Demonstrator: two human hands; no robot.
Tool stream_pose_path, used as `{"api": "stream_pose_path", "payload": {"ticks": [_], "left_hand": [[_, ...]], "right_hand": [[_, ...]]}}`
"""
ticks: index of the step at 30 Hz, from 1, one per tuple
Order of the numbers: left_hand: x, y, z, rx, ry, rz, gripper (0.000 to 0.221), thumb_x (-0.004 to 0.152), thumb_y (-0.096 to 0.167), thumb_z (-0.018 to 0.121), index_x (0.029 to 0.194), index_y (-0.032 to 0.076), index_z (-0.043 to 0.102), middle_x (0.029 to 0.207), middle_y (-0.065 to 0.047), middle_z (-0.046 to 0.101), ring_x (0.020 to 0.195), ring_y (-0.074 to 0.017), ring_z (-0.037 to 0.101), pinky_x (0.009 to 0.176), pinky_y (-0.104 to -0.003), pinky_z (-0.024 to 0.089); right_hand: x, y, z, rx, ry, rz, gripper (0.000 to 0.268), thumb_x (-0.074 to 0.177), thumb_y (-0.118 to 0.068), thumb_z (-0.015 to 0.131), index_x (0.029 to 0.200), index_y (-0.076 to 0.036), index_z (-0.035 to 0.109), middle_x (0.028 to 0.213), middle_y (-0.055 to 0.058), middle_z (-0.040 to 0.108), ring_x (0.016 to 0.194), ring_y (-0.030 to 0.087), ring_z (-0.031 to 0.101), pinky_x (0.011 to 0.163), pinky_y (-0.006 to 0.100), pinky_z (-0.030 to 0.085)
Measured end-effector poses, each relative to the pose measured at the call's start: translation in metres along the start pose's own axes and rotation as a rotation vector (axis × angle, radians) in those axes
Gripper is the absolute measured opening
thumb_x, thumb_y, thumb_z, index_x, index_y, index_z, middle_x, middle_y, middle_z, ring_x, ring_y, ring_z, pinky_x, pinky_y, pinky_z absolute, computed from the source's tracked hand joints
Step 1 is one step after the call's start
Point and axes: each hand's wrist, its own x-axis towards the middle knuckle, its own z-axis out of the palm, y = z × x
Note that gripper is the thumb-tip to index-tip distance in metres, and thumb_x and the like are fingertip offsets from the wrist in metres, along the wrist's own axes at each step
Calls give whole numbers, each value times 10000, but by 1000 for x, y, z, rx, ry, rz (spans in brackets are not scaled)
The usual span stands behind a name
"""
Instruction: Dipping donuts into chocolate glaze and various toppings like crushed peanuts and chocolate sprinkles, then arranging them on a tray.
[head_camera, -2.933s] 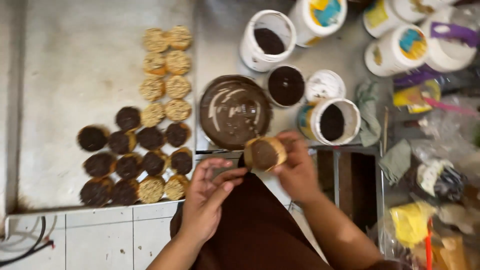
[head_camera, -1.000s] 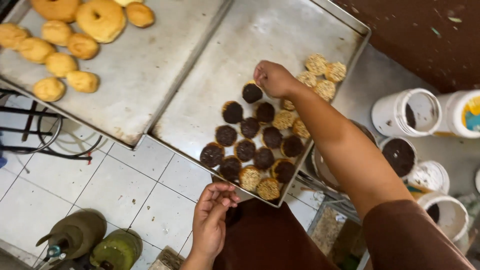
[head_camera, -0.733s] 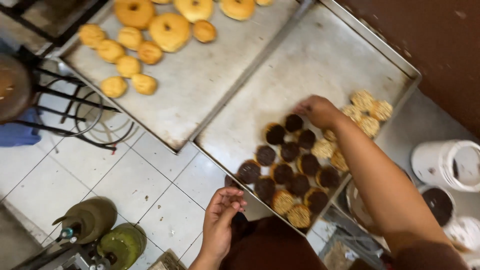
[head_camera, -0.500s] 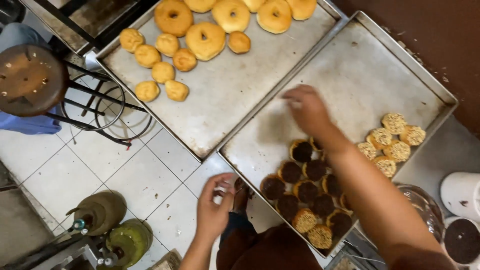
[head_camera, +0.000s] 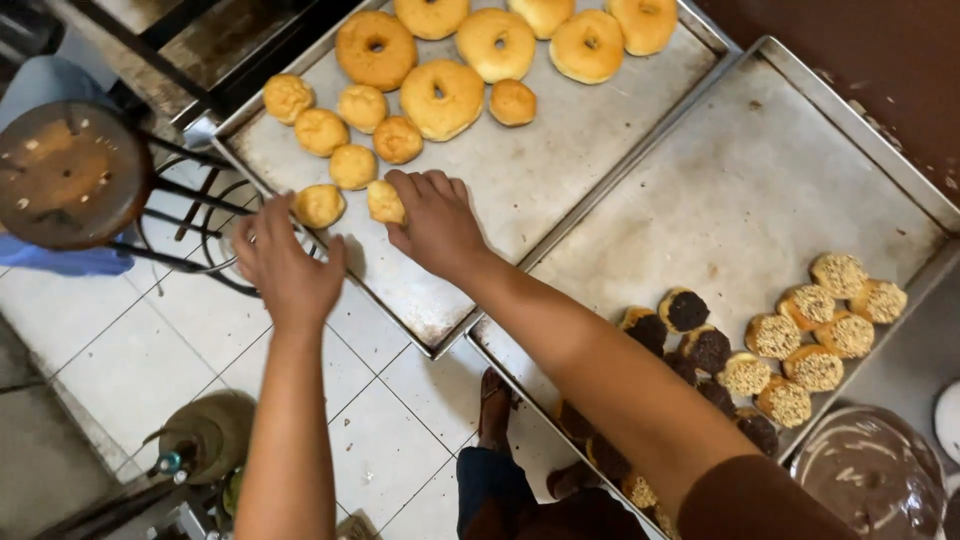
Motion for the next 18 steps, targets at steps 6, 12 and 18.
{"api": "stream_pose_path", "payload": {"ticks": [6,12,18], "left_hand": [[41,-18,20,253,-208,166,774,575,358,612,1313,139,532,1131,-135,588,1028,-483,408,832,-570,324],[9,-16,28,-184,-275,174,406,964,199,732,1250,-70,628,1156,-225,645,1034,-331,608,804,-428,473],[-63,-94,77,-1099,-682,-278,268,1113,301,335,1309,167,459,1163,6,427,1036,-105,372,946,-260,311]], "right_hand": [[-104,36,-78,977,264,205,404,732,-36,695,1033,-115,439,1035,27,540,892,131,611,759,235,494],[-302,93,-151,1318,402,294,511,815,-83,690,1269,-30,462,1219,97,516,1108,207,526,944,299,455],[-516,123,-178,1294,1158,717,422,770,4,634,1153,-91,485,1111,107,558,952,220,582,824,298,494]]}}
